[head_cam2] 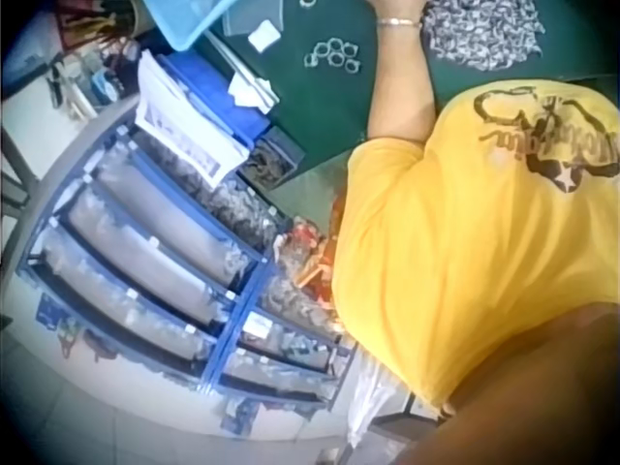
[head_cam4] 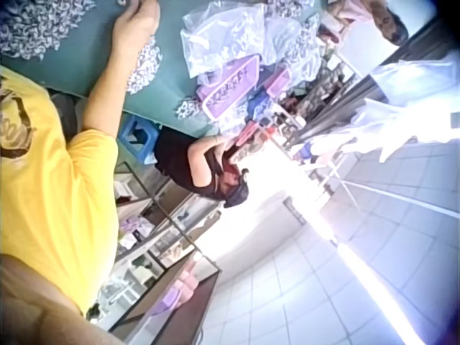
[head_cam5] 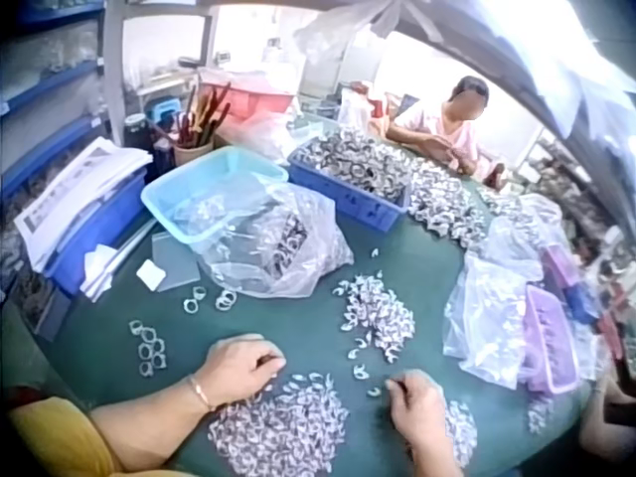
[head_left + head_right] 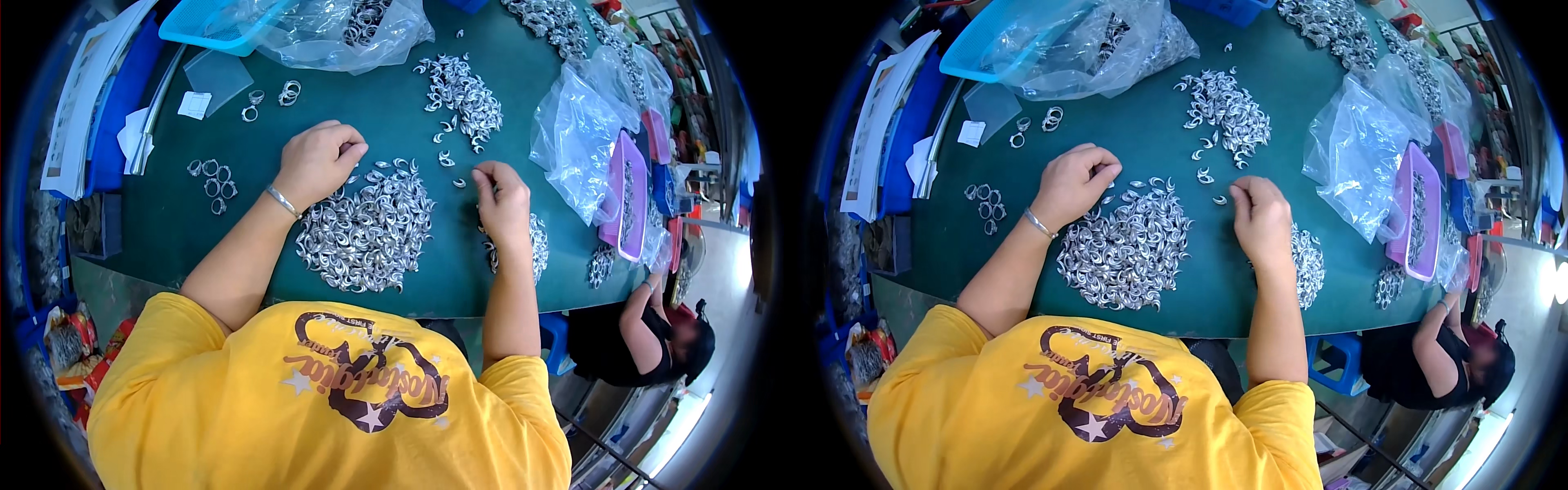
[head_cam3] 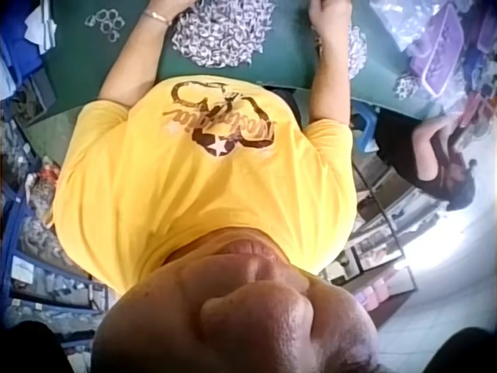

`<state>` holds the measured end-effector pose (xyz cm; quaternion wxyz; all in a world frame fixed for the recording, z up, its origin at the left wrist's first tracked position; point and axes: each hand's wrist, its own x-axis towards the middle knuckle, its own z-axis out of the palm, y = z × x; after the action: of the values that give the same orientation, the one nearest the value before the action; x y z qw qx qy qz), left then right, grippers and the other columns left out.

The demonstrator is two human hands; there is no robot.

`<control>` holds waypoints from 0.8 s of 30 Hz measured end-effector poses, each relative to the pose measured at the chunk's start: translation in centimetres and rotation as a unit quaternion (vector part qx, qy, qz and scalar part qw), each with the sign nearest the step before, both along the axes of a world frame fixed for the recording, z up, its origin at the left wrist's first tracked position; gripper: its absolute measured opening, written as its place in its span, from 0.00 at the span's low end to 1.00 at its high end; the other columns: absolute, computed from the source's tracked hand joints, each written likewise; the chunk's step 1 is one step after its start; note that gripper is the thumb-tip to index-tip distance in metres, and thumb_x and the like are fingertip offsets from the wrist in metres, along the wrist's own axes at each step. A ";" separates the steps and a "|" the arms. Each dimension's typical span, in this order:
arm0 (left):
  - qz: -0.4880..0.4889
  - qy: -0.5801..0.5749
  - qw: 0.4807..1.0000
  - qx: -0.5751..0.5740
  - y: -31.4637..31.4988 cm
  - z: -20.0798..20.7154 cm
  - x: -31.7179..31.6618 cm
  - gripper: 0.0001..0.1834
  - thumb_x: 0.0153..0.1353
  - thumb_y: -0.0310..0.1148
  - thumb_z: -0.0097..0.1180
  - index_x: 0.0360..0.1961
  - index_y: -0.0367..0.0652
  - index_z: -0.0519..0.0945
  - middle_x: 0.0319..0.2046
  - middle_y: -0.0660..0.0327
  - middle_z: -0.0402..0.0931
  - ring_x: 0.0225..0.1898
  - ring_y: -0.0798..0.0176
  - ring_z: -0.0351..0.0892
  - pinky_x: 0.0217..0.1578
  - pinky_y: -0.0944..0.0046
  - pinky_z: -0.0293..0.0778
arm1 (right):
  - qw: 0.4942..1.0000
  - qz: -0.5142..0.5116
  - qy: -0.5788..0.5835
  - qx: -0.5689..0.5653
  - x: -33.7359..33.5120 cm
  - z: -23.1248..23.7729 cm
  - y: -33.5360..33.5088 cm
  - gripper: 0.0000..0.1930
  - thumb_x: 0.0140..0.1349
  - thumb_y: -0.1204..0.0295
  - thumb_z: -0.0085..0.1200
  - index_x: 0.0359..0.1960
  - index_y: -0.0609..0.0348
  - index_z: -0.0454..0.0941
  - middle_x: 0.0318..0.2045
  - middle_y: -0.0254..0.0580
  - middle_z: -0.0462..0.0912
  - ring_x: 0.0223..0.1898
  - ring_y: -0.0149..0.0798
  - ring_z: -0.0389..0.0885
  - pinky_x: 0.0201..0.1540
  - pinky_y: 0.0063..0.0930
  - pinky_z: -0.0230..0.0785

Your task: The person picks up individual curved metal components from a large pile on a green table and sorts them into smaller separate groups.

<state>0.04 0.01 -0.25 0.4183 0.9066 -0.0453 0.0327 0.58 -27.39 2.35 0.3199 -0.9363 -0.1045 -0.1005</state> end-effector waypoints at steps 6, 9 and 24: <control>0.003 0.019 1.000 0.008 0.0 0.3 0.0 0.06 0.58 0.35 0.59 0.30 0.44 0.83 0.26 0.62 0.76 0.27 0.59 0.77 0.29 0.62 0.71 | 0.984 0.150 -0.071 -0.060 -0.5 -1.0 0.2 0.03 0.52 0.81 0.59 0.29 0.62 0.80 0.30 0.47 0.80 0.33 0.52 0.78 0.38 0.40 0.73; 0.003 -0.006 1.000 -0.003 -0.1 -0.1 0.0 0.06 0.58 0.35 0.59 0.31 0.44 0.83 0.26 0.61 0.76 0.27 0.59 0.77 0.29 0.62 0.71 | 0.995 0.029 0.051 -0.076 -1.3 -0.8 0.8 0.05 0.51 0.76 0.62 0.27 0.64 0.79 0.30 0.49 0.78 0.35 0.52 0.78 0.38 0.41 0.72; 0.001 0.010 1.000 0.004 -0.2 0.3 0.0 0.07 0.58 0.35 0.59 0.30 0.44 0.83 0.27 0.61 0.77 0.28 0.58 0.78 0.30 0.62 0.71 | 0.980 0.114 -0.148 -0.068 0.9 -1.5 2.2 0.04 0.51 0.82 0.58 0.30 0.64 0.80 0.30 0.48 0.79 0.32 0.52 0.78 0.36 0.40 0.72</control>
<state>0.07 -0.18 0.09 0.4148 0.9087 -0.0400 0.0237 1.49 -25.23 0.86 0.2454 -0.9126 -0.2632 -0.1940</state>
